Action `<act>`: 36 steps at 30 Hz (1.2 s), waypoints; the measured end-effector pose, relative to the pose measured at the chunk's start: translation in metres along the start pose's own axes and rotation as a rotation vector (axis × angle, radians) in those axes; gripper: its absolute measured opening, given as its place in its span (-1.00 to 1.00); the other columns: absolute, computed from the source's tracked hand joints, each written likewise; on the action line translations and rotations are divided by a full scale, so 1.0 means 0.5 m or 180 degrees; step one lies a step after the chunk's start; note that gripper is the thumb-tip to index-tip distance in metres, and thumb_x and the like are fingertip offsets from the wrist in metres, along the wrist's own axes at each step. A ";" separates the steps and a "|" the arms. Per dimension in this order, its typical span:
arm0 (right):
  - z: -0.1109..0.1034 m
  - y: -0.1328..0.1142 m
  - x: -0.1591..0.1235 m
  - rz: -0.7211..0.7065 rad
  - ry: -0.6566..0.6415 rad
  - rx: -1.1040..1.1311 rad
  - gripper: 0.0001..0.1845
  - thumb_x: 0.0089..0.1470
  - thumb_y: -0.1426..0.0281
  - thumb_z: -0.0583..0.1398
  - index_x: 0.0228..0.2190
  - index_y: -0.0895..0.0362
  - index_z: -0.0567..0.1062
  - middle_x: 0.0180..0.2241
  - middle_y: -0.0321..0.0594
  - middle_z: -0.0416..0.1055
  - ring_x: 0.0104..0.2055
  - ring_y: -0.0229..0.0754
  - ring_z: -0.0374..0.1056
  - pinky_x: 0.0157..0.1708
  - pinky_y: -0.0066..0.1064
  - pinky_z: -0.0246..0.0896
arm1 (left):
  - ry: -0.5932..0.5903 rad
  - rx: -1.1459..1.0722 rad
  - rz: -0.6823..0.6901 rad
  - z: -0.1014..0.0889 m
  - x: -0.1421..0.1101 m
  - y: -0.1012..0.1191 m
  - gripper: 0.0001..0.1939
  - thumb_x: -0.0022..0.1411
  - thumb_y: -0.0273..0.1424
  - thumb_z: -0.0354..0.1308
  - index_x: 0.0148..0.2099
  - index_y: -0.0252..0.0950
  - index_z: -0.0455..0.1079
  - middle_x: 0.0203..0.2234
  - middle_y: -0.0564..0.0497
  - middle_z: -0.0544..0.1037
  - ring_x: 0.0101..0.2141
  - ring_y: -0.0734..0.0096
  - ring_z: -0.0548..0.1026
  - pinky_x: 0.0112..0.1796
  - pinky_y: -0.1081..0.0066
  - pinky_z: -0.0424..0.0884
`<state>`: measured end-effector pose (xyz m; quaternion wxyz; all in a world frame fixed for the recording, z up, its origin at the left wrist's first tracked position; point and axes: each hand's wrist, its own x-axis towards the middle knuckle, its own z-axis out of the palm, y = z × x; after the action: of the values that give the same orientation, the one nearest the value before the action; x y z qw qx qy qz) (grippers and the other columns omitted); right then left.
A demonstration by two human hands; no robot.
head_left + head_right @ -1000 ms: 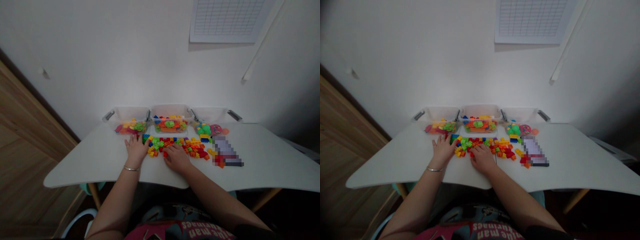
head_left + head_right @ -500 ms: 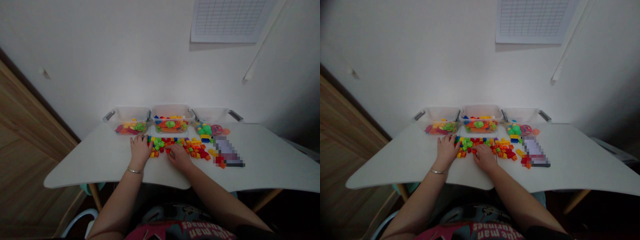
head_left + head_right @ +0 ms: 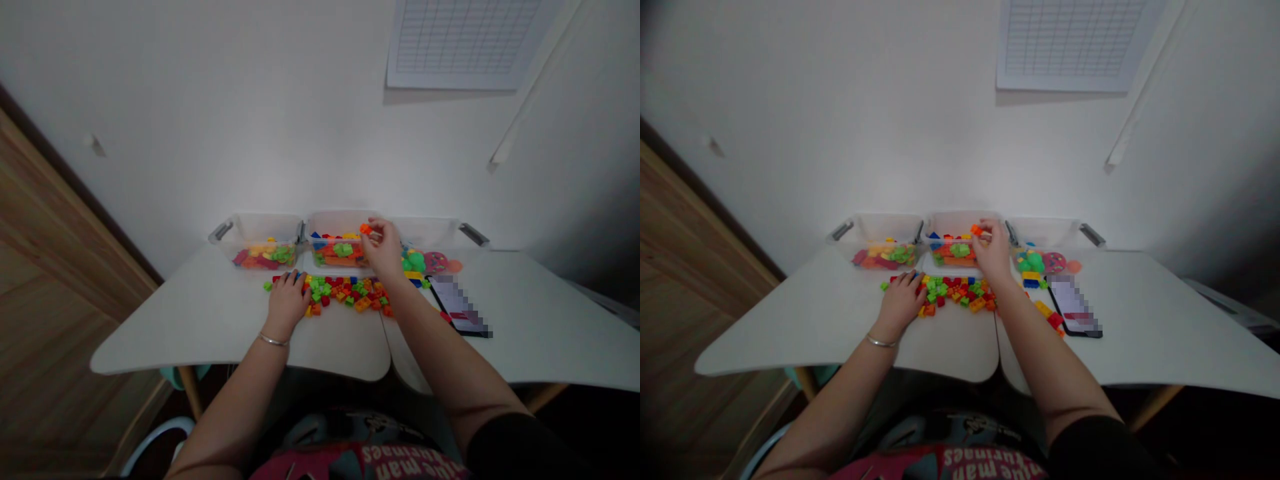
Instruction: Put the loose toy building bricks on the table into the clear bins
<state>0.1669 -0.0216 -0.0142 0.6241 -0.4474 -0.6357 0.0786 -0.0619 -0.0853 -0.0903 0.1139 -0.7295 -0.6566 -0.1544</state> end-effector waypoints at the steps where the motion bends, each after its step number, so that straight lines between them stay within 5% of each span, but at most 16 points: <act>1: 0.007 0.007 0.023 0.0034 0.0015 -0.0122 -0.75 0.02 0.38 0.16 -0.19 0.10 0.38 -0.04 -0.06 0.38 -0.11 -0.15 0.36 -0.19 -0.31 0.39 | 0.0000 -0.0002 -0.0009 -0.001 0.000 0.000 -0.50 0.32 -0.26 -0.04 0.24 -0.26 0.33 0.19 -0.13 0.40 0.16 0.05 0.32 0.15 0.11 0.25; 5: 0.035 0.024 0.086 0.0263 -0.0329 -0.0706 -0.79 0.01 0.41 0.19 -0.24 0.15 0.42 -0.20 -0.10 0.44 -0.24 -0.16 0.37 -0.21 -0.29 0.35 | -0.0007 -0.0063 -0.0006 -0.001 0.000 -0.001 -0.51 0.32 -0.26 -0.05 0.24 -0.24 0.33 0.18 -0.12 0.40 0.16 0.07 0.32 0.16 0.10 0.25; 10: 0.050 0.020 0.099 0.0567 -0.0783 -0.1300 -0.75 0.03 0.46 0.19 -0.18 0.12 0.46 -0.19 -0.11 0.50 -0.23 -0.11 0.41 -0.13 -0.22 0.30 | 0.0006 -0.0090 0.0026 0.000 0.001 -0.003 -0.51 0.31 -0.28 -0.05 0.23 -0.28 0.34 0.18 -0.14 0.40 0.16 0.04 0.33 0.15 0.08 0.25; 16: 0.053 0.026 0.098 0.0627 -0.0726 -0.1391 -0.57 0.00 0.47 0.21 -0.03 0.16 0.41 -0.04 -0.01 0.45 -0.19 -0.08 0.42 -0.08 -0.17 0.29 | 0.0030 -0.0098 0.0025 -0.001 0.000 -0.001 -0.51 0.30 -0.29 -0.04 0.22 -0.28 0.35 0.17 -0.15 0.41 0.15 0.05 0.33 0.16 0.08 0.24; 22: 0.048 0.032 0.088 0.0318 -0.0531 -0.1136 -0.62 0.03 0.45 0.15 -0.07 0.19 0.42 -0.08 -0.02 0.44 -0.21 -0.12 0.40 -0.06 -0.20 0.28 | 0.0024 -0.0098 0.0031 0.001 0.000 -0.002 -0.51 0.30 -0.29 -0.04 0.23 -0.29 0.34 0.17 -0.16 0.41 0.15 0.04 0.33 0.16 0.07 0.24; 30: 0.012 -0.004 -0.022 -0.0528 -0.0309 -0.0754 -0.66 0.09 0.39 0.08 -0.08 0.15 0.42 -0.09 -0.03 0.44 -0.02 -0.04 0.33 0.03 -0.16 0.24 | 0.0030 -0.0094 0.0046 0.005 0.002 -0.005 -0.51 0.30 -0.28 -0.05 0.22 -0.28 0.34 0.17 -0.14 0.41 0.15 0.05 0.33 0.15 0.10 0.25; 36: 0.009 -0.024 -0.153 -0.0581 -0.1313 -0.1086 -0.59 0.09 0.38 0.14 0.00 0.15 0.44 0.02 -0.01 0.41 0.11 0.02 0.25 0.17 -0.08 0.11 | 0.0045 -0.0127 0.0091 0.003 0.003 -0.005 -0.52 0.30 -0.28 -0.03 0.21 -0.29 0.36 0.16 -0.17 0.42 0.13 0.06 0.35 0.14 0.10 0.26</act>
<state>0.1438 -0.0778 -0.0627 0.4018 -0.4614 -0.7910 0.0032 -0.0640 -0.0828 -0.0913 0.1062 -0.7398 -0.6420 -0.1710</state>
